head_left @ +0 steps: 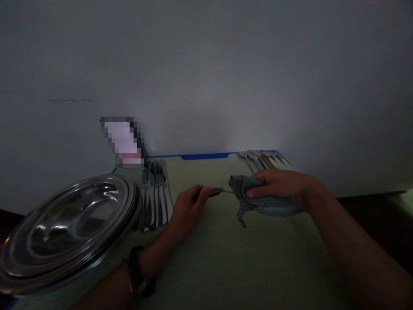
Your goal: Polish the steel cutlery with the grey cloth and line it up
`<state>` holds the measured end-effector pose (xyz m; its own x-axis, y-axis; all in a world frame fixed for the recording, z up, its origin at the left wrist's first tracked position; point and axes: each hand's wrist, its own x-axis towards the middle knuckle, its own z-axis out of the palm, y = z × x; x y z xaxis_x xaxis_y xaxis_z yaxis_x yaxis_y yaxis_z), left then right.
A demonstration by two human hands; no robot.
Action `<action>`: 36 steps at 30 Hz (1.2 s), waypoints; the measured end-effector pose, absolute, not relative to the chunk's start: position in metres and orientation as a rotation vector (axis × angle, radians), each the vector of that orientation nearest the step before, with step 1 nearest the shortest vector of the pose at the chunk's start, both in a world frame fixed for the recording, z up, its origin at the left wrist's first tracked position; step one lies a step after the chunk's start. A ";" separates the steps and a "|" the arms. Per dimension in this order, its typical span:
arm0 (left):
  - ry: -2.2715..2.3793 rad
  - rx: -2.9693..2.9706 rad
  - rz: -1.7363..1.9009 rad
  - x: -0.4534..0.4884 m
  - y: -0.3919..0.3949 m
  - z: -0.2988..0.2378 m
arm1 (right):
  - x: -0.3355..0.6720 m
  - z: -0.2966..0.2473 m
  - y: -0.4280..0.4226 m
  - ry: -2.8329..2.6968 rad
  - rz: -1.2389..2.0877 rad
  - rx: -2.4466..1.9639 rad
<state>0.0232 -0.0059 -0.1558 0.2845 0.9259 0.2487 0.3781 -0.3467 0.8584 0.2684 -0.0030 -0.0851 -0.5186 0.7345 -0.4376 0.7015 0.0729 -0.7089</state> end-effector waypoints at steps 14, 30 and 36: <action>1.172 1.686 0.724 0.026 -0.017 -0.147 | 0.211 -0.107 -0.004 -2.640 0.937 -1.229; 0.989 1.431 1.067 0.028 -0.001 -0.161 | 0.227 -0.146 0.008 -1.901 1.628 -1.218; 0.987 1.463 1.152 0.029 0.000 -0.160 | 0.218 -0.162 0.004 -1.372 1.947 -1.067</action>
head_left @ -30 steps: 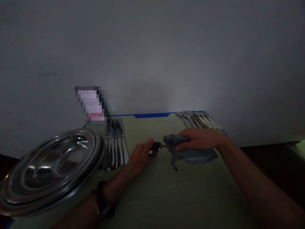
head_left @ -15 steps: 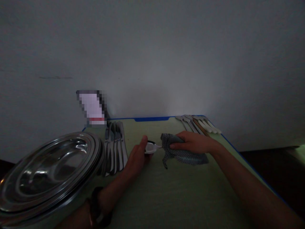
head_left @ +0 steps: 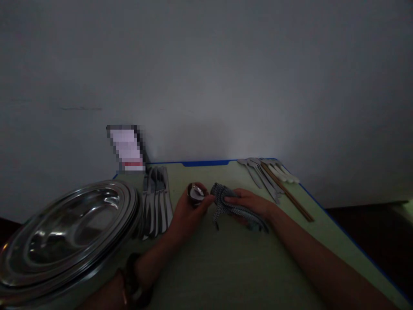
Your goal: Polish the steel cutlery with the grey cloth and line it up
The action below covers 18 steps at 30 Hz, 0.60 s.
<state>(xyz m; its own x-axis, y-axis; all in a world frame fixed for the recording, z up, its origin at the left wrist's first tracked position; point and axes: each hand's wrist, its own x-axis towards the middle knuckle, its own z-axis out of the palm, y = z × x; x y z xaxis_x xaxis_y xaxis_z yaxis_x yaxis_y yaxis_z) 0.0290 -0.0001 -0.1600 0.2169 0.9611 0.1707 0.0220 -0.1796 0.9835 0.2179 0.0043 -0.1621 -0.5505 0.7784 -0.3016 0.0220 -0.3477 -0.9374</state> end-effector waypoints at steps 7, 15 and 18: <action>1.062 1.385 1.245 0.030 0.001 -0.153 | 0.224 -0.168 0.007 -1.135 2.007 -0.966; 1.077 1.427 1.182 0.030 0.002 -0.152 | 0.226 -0.168 0.008 -1.112 2.029 -0.955; 1.095 1.467 1.127 0.030 0.001 -0.152 | 0.226 -0.167 0.008 -1.124 2.024 -0.948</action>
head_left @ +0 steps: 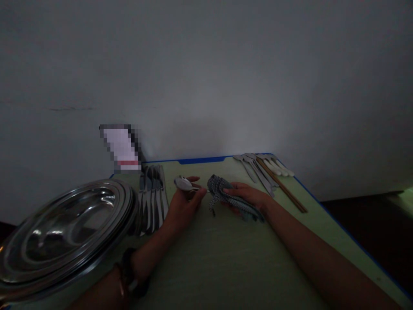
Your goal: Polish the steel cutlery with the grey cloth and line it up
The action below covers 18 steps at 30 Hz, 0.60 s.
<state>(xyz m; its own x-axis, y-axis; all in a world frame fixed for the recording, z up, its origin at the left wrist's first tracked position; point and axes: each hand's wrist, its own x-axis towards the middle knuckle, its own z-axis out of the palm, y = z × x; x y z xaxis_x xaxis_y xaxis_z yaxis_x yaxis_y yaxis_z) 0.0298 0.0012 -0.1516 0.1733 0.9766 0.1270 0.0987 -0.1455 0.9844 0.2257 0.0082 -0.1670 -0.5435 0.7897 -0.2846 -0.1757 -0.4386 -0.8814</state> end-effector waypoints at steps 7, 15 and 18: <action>1.115 1.488 1.080 0.029 0.000 -0.153 | 0.222 -0.167 0.007 -1.123 2.009 -0.951; 1.139 1.513 1.234 0.027 0.000 -0.155 | 0.223 -0.168 0.006 -1.127 1.979 -0.982; 1.153 1.546 1.224 0.026 -0.001 -0.155 | 0.223 -0.168 0.007 -1.205 2.016 -1.002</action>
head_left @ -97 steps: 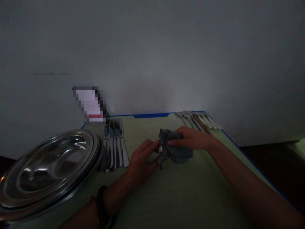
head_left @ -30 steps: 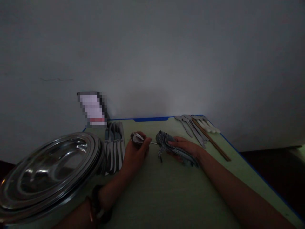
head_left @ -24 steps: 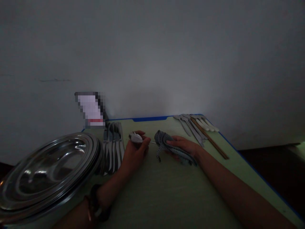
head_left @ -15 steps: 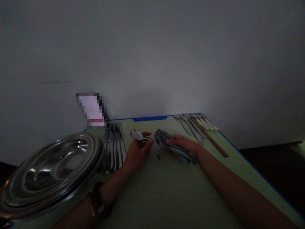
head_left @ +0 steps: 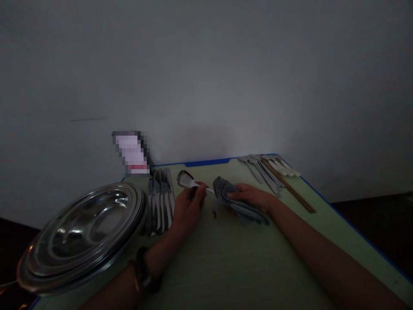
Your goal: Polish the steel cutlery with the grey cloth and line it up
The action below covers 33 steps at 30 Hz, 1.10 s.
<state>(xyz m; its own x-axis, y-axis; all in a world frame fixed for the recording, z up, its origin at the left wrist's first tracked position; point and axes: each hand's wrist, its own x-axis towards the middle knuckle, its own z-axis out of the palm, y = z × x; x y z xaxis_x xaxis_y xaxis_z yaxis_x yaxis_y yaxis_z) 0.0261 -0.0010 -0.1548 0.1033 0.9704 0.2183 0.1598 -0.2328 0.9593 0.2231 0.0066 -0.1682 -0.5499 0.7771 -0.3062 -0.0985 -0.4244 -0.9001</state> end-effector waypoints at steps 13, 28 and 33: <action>1.176 1.628 1.150 0.025 0.002 -0.157 | 0.200 -0.163 0.003 -1.830 1.394 -1.164; 1.278 1.513 1.309 0.024 0.003 -0.156 | 0.200 -0.169 0.012 -1.617 1.504 -1.079; 1.223 1.395 1.296 0.026 0.001 -0.151 | 0.198 -0.168 0.009 -1.604 1.509 -1.095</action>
<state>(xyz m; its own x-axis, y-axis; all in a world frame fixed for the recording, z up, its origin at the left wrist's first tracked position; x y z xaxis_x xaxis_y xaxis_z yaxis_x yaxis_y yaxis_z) 0.0263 0.0006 -0.1508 -0.0157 0.9866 0.1623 0.1048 -0.1598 0.9816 0.1980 0.0092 -0.1679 -0.4242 0.9025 -0.0746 0.1293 -0.0212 -0.9914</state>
